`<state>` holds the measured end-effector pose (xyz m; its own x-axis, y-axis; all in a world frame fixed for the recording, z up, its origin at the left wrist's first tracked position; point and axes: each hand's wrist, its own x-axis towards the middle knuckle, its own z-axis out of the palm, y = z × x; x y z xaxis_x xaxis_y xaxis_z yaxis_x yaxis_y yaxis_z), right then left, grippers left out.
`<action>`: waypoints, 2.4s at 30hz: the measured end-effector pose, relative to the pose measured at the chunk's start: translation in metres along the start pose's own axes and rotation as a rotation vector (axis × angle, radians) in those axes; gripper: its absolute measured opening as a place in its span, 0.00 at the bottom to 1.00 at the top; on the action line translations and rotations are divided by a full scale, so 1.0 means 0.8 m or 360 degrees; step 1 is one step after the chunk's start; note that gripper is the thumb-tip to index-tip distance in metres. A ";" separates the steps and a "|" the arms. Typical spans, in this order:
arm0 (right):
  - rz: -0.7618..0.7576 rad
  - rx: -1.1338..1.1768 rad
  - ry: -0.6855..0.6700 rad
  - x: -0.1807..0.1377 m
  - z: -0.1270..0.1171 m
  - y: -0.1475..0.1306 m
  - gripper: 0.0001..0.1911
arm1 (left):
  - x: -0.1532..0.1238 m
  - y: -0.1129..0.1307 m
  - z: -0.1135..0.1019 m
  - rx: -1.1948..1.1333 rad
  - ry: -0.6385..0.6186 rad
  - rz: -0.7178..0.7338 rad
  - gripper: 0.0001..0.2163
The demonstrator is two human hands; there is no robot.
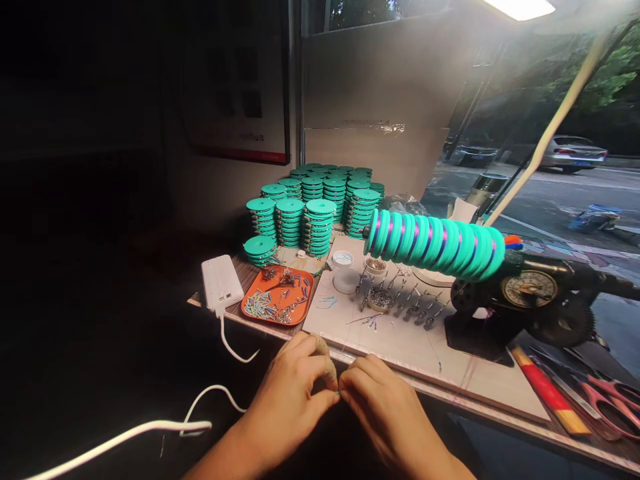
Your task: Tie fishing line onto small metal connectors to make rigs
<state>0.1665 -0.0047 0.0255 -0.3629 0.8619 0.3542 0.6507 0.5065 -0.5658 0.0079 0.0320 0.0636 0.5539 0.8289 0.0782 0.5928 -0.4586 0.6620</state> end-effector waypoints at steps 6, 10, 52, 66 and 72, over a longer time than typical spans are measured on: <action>0.0003 -0.0088 0.0012 -0.001 0.002 0.002 0.09 | 0.003 -0.002 0.001 0.0105 -0.0054 -0.0048 0.07; -0.0025 -0.0165 0.0019 0.000 0.001 0.003 0.10 | 0.000 -0.002 -0.004 0.0183 -0.0173 -0.0014 0.05; -0.0008 -0.0015 -0.0039 0.000 -0.002 0.009 0.07 | 0.004 -0.005 0.005 0.0034 -0.0016 -0.0159 0.08; -0.0017 -0.0154 0.0083 0.000 0.009 0.011 0.08 | 0.000 0.002 -0.005 0.0163 -0.0191 -0.0092 0.02; 0.0005 -0.0070 0.0047 0.001 0.014 0.012 0.07 | 0.001 0.000 -0.002 0.0144 -0.0144 -0.0082 0.05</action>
<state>0.1651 0.0010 0.0120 -0.3416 0.8619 0.3747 0.6806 0.5018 -0.5338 0.0077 0.0332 0.0651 0.5697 0.8215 -0.0244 0.6699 -0.4470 0.5929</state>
